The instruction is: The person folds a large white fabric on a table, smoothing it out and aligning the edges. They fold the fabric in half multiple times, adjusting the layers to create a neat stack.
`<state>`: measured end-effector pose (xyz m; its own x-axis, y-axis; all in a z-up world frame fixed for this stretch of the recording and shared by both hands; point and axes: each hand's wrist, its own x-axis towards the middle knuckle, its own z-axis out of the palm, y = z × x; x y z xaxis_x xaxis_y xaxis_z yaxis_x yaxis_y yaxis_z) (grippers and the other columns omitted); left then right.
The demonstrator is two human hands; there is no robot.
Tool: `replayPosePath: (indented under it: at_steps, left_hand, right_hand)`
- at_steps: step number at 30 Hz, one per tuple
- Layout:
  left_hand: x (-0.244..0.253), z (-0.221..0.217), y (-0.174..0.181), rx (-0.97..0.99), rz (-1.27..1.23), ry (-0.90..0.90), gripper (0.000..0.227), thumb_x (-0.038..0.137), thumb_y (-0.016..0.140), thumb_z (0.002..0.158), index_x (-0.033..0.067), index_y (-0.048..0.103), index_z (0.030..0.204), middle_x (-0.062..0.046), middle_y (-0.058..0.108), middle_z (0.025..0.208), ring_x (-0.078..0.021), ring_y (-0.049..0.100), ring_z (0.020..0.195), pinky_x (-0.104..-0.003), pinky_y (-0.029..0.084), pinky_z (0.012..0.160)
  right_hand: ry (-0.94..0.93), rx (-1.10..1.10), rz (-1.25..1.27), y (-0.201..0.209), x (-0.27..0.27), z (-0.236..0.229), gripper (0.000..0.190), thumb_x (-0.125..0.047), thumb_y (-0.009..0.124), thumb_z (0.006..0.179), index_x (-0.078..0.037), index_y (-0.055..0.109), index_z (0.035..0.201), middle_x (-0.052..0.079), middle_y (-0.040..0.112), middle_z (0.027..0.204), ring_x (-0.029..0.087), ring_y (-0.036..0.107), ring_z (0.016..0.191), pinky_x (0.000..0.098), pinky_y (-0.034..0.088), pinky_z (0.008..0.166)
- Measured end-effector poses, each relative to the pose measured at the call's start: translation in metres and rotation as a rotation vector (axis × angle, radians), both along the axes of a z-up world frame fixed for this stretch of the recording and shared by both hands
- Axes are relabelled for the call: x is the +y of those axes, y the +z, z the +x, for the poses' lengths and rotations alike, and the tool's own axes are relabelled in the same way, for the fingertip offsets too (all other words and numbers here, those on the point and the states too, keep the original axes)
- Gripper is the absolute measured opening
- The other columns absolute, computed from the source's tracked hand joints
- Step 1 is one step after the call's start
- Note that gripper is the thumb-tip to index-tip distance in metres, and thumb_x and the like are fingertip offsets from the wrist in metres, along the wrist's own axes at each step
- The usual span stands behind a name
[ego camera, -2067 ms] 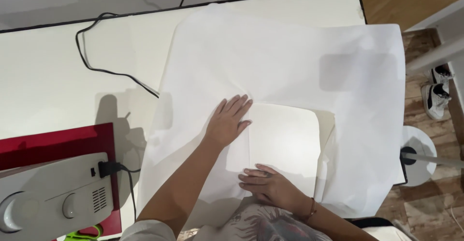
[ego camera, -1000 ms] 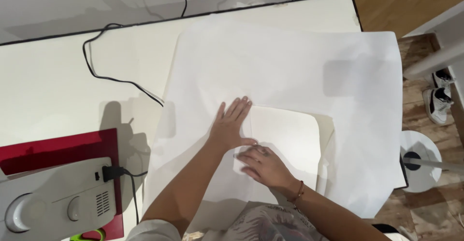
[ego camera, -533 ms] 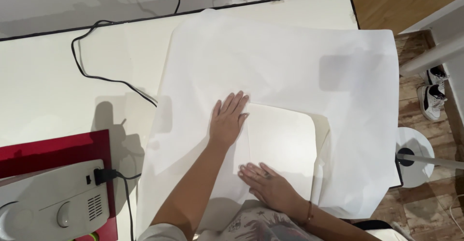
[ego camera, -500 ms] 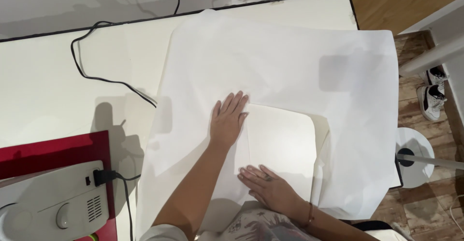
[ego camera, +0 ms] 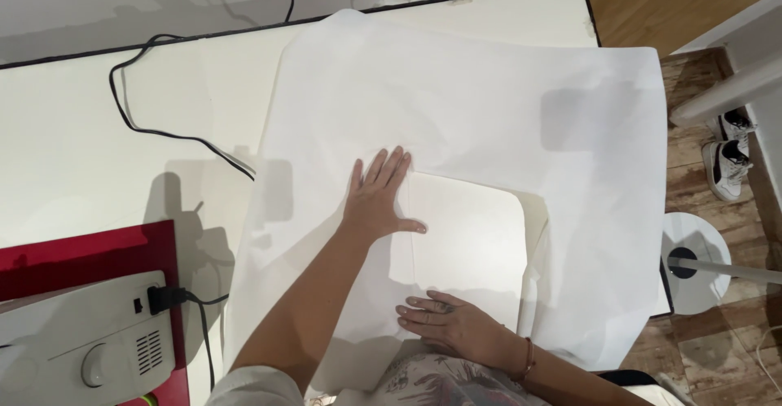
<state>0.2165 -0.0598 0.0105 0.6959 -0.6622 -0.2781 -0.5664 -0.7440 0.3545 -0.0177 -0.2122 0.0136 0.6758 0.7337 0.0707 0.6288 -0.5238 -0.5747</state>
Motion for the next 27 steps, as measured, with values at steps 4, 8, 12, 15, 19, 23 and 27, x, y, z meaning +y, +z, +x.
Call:
replayPosePath:
  at_steps: [4, 8, 12, 15, 19, 23, 27]
  left_hand:
    - [0.006, -0.001, -0.017, -0.082, 0.030, -0.064, 0.145, 0.089, 0.076, 0.057, 0.0199, 0.006, 0.164, 0.002, 0.001, 0.172, -0.0228, -0.003, 0.158, -0.059, -0.004, 0.123]
    - [0.020, -0.014, -0.055, -0.464, -0.430, -0.123, 0.071, 0.048, 0.052, 0.097, 0.0137, 0.037, 0.158, -0.007, 0.037, 0.163, -0.0286, 0.037, 0.151, -0.053, 0.026, 0.124]
    - [0.025, -0.042, -0.049, -0.396, -0.372, -0.224, 0.043, 0.023, 0.049, 0.107, 0.0066, 0.054, 0.147, -0.008, 0.050, 0.155, -0.0245, 0.045, 0.144, -0.043, 0.027, 0.125]
    - [0.032, -0.050, -0.045, -0.458, -0.292, -0.210, 0.061, 0.041, 0.050, 0.106, 0.0147, 0.036, 0.159, 0.001, 0.040, 0.163, -0.0159, 0.035, 0.151, -0.038, 0.026, 0.125]
    - [0.032, -0.047, -0.028, -0.376, -0.241, -0.222, 0.093, 0.067, 0.056, 0.093, 0.0142, 0.026, 0.162, 0.001, 0.029, 0.168, -0.0166, 0.027, 0.154, -0.039, 0.021, 0.126]
    - [0.027, -0.039, -0.005, -0.053, -0.117, -0.265, 0.123, 0.077, 0.069, 0.077, 0.0130, 0.010, 0.163, -0.004, 0.009, 0.171, -0.0207, 0.007, 0.157, -0.044, 0.004, 0.125]
    - [0.025, -0.038, 0.009, 0.039, -0.009, -0.288, 0.144, 0.081, 0.083, 0.065, 0.0132, 0.003, 0.163, -0.004, -0.002, 0.172, -0.0221, -0.002, 0.157, -0.045, -0.004, 0.124]
  right_hand:
    - [-0.015, 0.161, 0.042, 0.020, -0.001, 0.010, 0.042, -0.024, 0.053, 0.107, -0.011, 0.051, 0.147, 0.003, 0.046, 0.158, 0.027, 0.040, 0.147, 0.0455, 0.023, 0.120]
    - [-0.032, 0.218, 0.097, 0.027, -0.002, 0.016, 0.041, -0.025, 0.056, 0.106, -0.014, 0.056, 0.145, -0.001, 0.050, 0.155, 0.024, 0.043, 0.145, 0.0415, 0.026, 0.118]
    - [-0.028, 0.204, 0.074, 0.022, -0.005, 0.018, 0.041, -0.026, 0.056, 0.106, -0.017, 0.055, 0.146, -0.005, 0.049, 0.156, 0.020, 0.041, 0.146, 0.0383, 0.025, 0.118]
    - [-0.008, 0.217, 0.109, 0.030, -0.005, 0.021, 0.037, -0.021, 0.054, 0.107, -0.012, 0.058, 0.143, 0.000, 0.052, 0.153, 0.024, 0.043, 0.145, 0.0398, 0.026, 0.117]
    - [0.023, 0.232, 0.086, 0.025, -0.007, 0.020, 0.038, -0.019, 0.054, 0.106, -0.012, 0.057, 0.144, 0.001, 0.051, 0.155, 0.025, 0.042, 0.146, 0.0419, 0.026, 0.117]
    - [0.067, 0.327, 0.072, 0.034, -0.009, 0.023, 0.043, -0.022, 0.037, 0.109, -0.014, 0.050, 0.149, -0.001, 0.044, 0.159, 0.025, 0.033, 0.151, 0.0417, 0.018, 0.121]
    - [0.036, 0.415, 0.140, 0.033, -0.012, 0.019, 0.039, -0.026, 0.038, 0.110, -0.017, 0.057, 0.144, -0.002, 0.051, 0.154, 0.024, 0.038, 0.150, 0.0432, 0.016, 0.124]
